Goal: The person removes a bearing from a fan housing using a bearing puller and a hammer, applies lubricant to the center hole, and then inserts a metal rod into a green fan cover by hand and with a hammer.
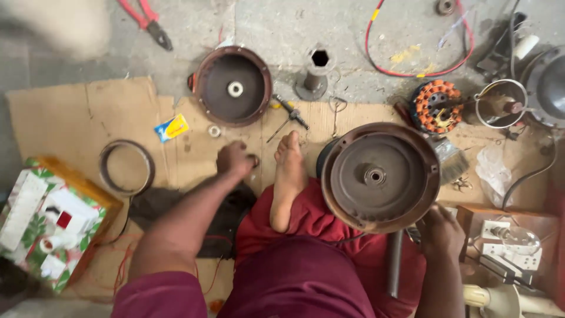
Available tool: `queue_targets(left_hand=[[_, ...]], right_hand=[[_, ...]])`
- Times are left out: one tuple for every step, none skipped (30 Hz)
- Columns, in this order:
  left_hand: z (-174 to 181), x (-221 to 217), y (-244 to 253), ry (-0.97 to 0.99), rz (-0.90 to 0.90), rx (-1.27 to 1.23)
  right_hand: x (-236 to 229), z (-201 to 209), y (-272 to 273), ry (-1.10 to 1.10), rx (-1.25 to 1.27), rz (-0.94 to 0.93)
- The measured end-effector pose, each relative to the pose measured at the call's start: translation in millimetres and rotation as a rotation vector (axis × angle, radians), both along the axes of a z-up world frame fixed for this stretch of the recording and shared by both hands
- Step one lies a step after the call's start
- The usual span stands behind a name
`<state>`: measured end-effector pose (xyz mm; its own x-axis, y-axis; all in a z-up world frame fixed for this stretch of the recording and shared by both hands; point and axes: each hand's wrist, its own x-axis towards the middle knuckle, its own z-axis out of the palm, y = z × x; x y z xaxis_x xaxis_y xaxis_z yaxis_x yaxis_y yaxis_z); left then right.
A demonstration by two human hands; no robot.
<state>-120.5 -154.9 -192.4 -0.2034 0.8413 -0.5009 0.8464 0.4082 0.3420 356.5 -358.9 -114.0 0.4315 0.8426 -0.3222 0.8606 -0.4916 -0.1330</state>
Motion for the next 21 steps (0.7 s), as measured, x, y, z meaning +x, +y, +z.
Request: queue_targets(left_hand=[[-12, 0, -10, 0.022, 0.008, -0.010], [-22, 4, -11, 0.007, 0.008, 0.000], [-30, 8, -18, -0.005, 0.009, -0.002], [-36, 12, -25, -0.018, 0.010, -0.003], [-41, 13, -26, 0.016, -0.026, 0.052], [-43, 14, -23, 0.050, -0.062, 0.109], [-41, 19, -19, 0.075, -0.105, 0.160], [-34, 17, -15, 0.008, -0.088, 0.109], [-21, 11, -8, -0.057, -0.069, 0.064], [-3, 8, 0, -0.139, -0.077, 0.163], [20, 9, 8, -0.220, -0.082, 0.262], [49, 19, 18, -0.364, -0.020, 0.303], [81, 26, 26, -0.502, 0.051, 0.343], [113, 39, 28, -0.727, 0.062, 0.341], [142, 57, 30, -0.955, 0.070, 0.339], [169, 75, 29, -0.976, -0.043, 0.362], [192, 94, 22, -1.004, -0.159, 0.372], [208, 113, 17, -1.031, -0.275, 0.383], [219, 133, 13, -0.984, -0.378, 0.460], [225, 150, 9, -0.938, -0.479, 0.540], [227, 163, 6, -0.881, -0.577, 0.631]], right_hand=[[-2, -2, -4, 0.001, 0.052, 0.011], [-2, -3, -5, 0.002, 0.105, 0.023], [-3, -3, -6, 0.307, 0.217, -0.323], [-6, -3, -5, 0.612, 0.329, -0.670], [-9, -2, -3, 0.916, 0.448, -1.019], [-11, 2, -2, 0.726, 0.373, -0.791], [-11, 11, -5, 0.524, 0.289, -0.574], [-10, 19, -8, 0.324, 0.196, -0.359], [-9, 23, -5, 0.581, 0.326, -0.641], [-8, 25, -3, 0.837, 0.465, -0.920], [-6, 25, -1, 1.097, 0.612, -1.192], [-3, 24, -2, 1.111, 0.629, -1.183], [-3, 18, -1, 1.130, 0.640, -1.169], [-2, 12, -3, 1.149, 0.651, -1.154], [-1, 4, -3, 1.168, 0.668, -1.177], [1, -3, -4, 1.187, 0.685, -1.200], [5, -7, -13, 1.193, 0.705, -1.234], [9, -14, -17, 1.161, 0.710, -1.214], [11, -24, -22, 1.123, 0.716, -1.206], [14, -31, -29, 1.085, 0.720, -1.197], [17, -39, -35, 1.020, 0.664, -1.158]])
